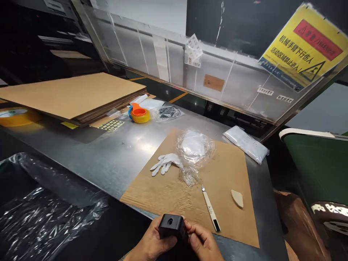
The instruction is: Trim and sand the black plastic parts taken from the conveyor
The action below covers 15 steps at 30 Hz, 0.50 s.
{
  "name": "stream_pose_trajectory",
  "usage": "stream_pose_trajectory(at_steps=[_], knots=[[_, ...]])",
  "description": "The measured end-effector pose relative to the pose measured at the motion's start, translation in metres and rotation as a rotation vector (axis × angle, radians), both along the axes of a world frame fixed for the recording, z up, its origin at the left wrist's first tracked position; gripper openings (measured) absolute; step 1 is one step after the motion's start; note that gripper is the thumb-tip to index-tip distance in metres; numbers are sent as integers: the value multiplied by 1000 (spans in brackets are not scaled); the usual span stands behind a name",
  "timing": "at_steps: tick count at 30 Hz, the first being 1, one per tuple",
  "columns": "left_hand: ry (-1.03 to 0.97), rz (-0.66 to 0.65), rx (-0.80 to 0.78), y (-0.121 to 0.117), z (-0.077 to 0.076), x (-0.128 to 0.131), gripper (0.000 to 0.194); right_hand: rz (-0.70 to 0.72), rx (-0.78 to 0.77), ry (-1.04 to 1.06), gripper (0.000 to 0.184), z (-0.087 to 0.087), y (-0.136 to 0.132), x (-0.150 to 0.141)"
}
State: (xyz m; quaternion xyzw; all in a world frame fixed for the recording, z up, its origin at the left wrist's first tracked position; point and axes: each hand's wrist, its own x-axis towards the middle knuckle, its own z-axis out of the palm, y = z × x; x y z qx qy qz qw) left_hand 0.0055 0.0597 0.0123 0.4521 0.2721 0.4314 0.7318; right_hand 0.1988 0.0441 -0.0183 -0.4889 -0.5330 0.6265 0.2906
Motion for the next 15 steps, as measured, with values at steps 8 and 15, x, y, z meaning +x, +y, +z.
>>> stream_pose_trajectory(at_steps=[8, 15], knots=[[318, 113, 158, -17, -13, -34, 26, -420, 463, -1057, 56, -27, 85, 110], [422, 138, 334, -17, -14, -38, 27, -296, 540, -1017, 47, -14, 66, 99]])
